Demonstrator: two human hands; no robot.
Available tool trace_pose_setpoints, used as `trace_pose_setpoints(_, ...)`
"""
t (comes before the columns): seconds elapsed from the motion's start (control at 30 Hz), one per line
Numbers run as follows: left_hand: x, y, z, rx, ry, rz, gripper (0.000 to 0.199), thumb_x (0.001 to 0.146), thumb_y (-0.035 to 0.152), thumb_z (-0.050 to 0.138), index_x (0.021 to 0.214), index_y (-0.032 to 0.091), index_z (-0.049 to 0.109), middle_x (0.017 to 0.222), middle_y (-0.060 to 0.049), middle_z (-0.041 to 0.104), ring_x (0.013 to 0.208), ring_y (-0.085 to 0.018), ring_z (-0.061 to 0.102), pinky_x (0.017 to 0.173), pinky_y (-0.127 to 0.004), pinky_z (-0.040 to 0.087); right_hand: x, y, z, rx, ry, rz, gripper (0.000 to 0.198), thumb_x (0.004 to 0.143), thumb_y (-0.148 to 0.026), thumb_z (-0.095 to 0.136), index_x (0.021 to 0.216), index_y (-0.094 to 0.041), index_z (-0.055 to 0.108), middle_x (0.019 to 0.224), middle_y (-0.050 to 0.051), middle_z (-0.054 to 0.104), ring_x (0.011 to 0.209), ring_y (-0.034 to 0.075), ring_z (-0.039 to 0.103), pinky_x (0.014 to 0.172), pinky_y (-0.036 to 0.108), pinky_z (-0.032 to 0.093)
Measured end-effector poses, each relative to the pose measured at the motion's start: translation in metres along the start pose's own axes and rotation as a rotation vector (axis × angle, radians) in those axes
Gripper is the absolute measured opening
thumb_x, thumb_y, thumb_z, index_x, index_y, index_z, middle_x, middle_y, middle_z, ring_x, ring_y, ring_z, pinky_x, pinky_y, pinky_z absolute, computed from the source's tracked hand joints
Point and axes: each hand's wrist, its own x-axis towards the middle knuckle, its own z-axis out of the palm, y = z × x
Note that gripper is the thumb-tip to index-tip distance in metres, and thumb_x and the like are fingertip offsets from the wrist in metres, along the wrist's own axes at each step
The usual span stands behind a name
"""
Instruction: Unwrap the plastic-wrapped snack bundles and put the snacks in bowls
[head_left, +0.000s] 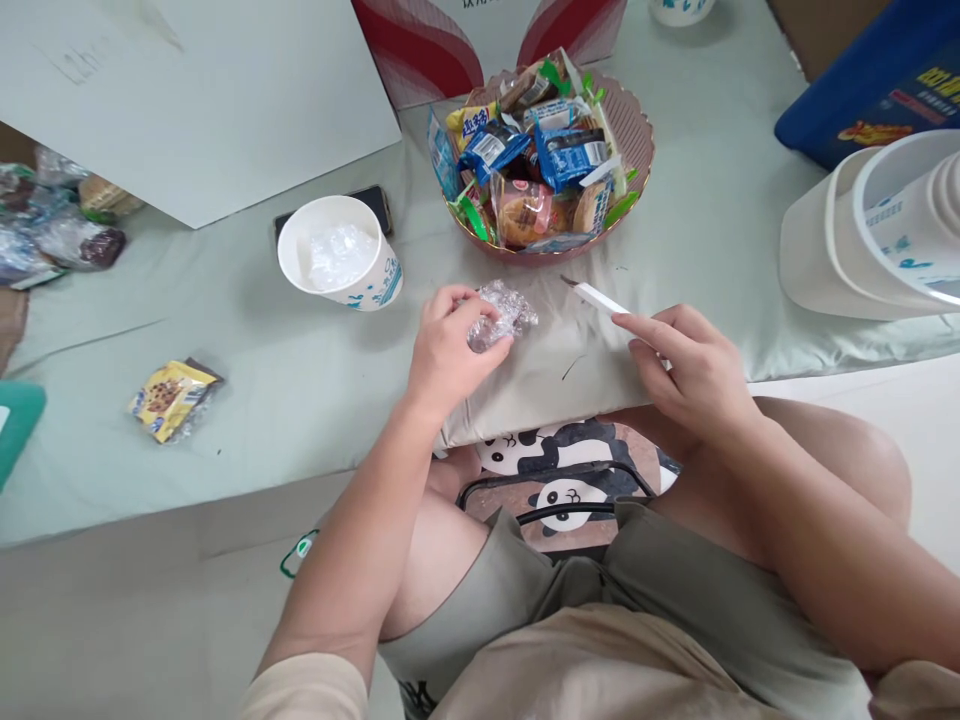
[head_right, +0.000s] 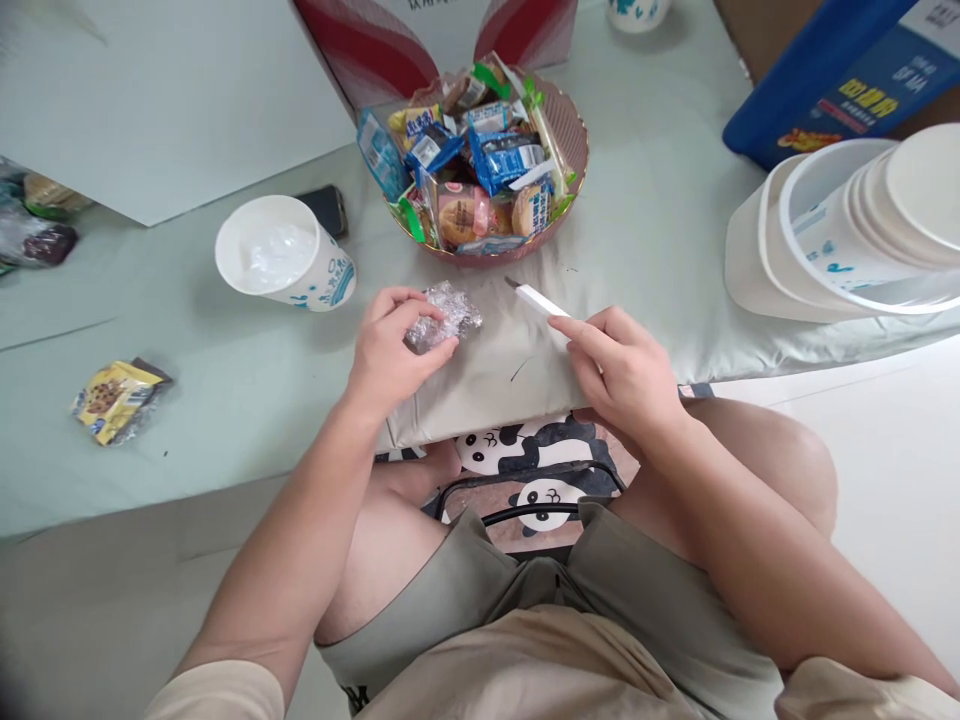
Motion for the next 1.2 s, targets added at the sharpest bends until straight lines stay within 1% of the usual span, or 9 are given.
trace_pose_setpoints(0.13,0.000,0.001,0.002,-0.123,0.027,-0.026,0.001,0.080,0.021,0.069,0.080,0.021,0.069,0.100,-0.005,0.065,0.089,-0.017,0.064,0.086,-0.032,0.051,-0.005,0.023,0.000,-0.106,-0.067,0.103,0.038,0.096,-0.020,0.051,0.124,-0.031,0.073,0.090,0.008,0.062,0.077,0.021,0.059,0.062,0.035,0.048)
trace_pose_setpoints(0.27,-0.002,0.008,0.005,-0.345,-0.029,-0.173,0.010,0.084,0.028,0.064,0.078,0.020,0.064,0.085,-0.002,0.064,0.066,-0.012,0.056,0.063,-0.027,0.046,-0.004,0.029,0.000,-0.257,0.070,0.228,0.030,0.090,-0.027,0.061,0.117,-0.028,0.076,0.113,0.016,0.061,0.105,0.035,0.059,0.085,0.057,0.051)
trace_pose_setpoints(0.33,-0.003,0.012,0.006,-0.525,-0.076,-0.272,0.014,0.084,0.032,0.065,0.078,0.020,0.063,0.077,0.000,0.062,0.063,-0.012,0.055,0.059,-0.024,0.044,0.001,0.019,0.003,-0.186,0.082,0.192,0.033,0.090,-0.031,0.065,0.121,-0.026,0.073,0.122,0.017,0.060,0.115,0.038,0.058,0.094,0.062,0.050)
trace_pose_setpoints(0.5,0.001,0.016,0.006,-0.840,-0.165,-0.442,0.015,0.076,0.031,0.069,0.071,0.020,0.061,0.065,0.002,0.054,0.058,-0.010,0.051,0.052,-0.022,0.042,0.021,-0.023,0.028,0.211,-0.189,0.005,0.056,0.092,-0.033,0.061,0.146,-0.022,0.052,0.142,0.018,0.057,0.130,0.034,0.057,0.103,0.053,0.052)
trace_pose_setpoints(0.67,0.007,0.004,-0.010,-0.668,0.030,-0.469,0.010,0.070,0.024,0.067,0.065,0.020,0.060,0.057,0.003,0.057,0.051,-0.010,0.049,0.047,-0.021,0.038,0.034,-0.036,0.046,0.233,-0.258,0.071,0.065,0.088,-0.027,0.061,0.151,-0.019,0.050,0.122,0.016,0.062,0.106,0.030,0.062,0.091,0.047,0.053)
trace_pose_setpoints(0.77,0.004,-0.007,-0.020,-0.500,0.076,-0.485,0.010,0.071,0.021,0.066,0.064,0.019,0.059,0.054,0.002,0.058,0.047,-0.010,0.049,0.045,-0.021,0.036,0.033,-0.033,0.046,0.244,-0.250,0.030,0.052,0.088,-0.028,0.061,0.139,-0.019,0.062,0.108,0.013,0.058,0.096,0.027,0.058,0.087,0.044,0.052)
trace_pose_setpoints(1.03,-0.011,-0.033,-0.027,-0.264,0.010,-0.448,0.011,0.078,0.028,0.069,0.079,0.019,0.064,0.063,0.001,0.062,0.052,-0.013,0.055,0.054,-0.026,0.045,0.025,-0.032,0.043,0.290,-0.254,-0.002,0.022,0.098,-0.026,0.050,0.098,-0.021,0.072,0.105,0.012,0.059,0.093,0.023,0.058,0.085,0.040,0.051)
trace_pose_setpoints(1.13,-0.013,-0.022,-0.030,-0.104,0.212,-0.208,0.024,0.080,0.032,0.069,0.100,0.019,0.070,0.096,-0.007,0.073,0.085,-0.020,0.068,0.084,-0.033,0.054,0.024,-0.036,0.042,0.242,-0.213,0.005,0.031,0.095,-0.018,0.048,0.115,-0.021,0.071,0.119,0.014,0.061,0.107,0.027,0.059,0.093,0.043,0.049)
trace_pose_setpoints(1.2,-0.014,-0.009,-0.030,-0.089,0.179,0.027,0.033,0.081,0.036,0.070,0.109,0.020,0.071,0.119,-0.010,0.072,0.114,-0.025,0.066,0.104,-0.037,0.049,0.024,-0.042,0.043,0.201,-0.198,-0.048,0.045,0.089,-0.013,0.050,0.129,-0.024,0.067,0.137,0.014,0.059,0.127,0.031,0.053,0.104,0.048,0.043)
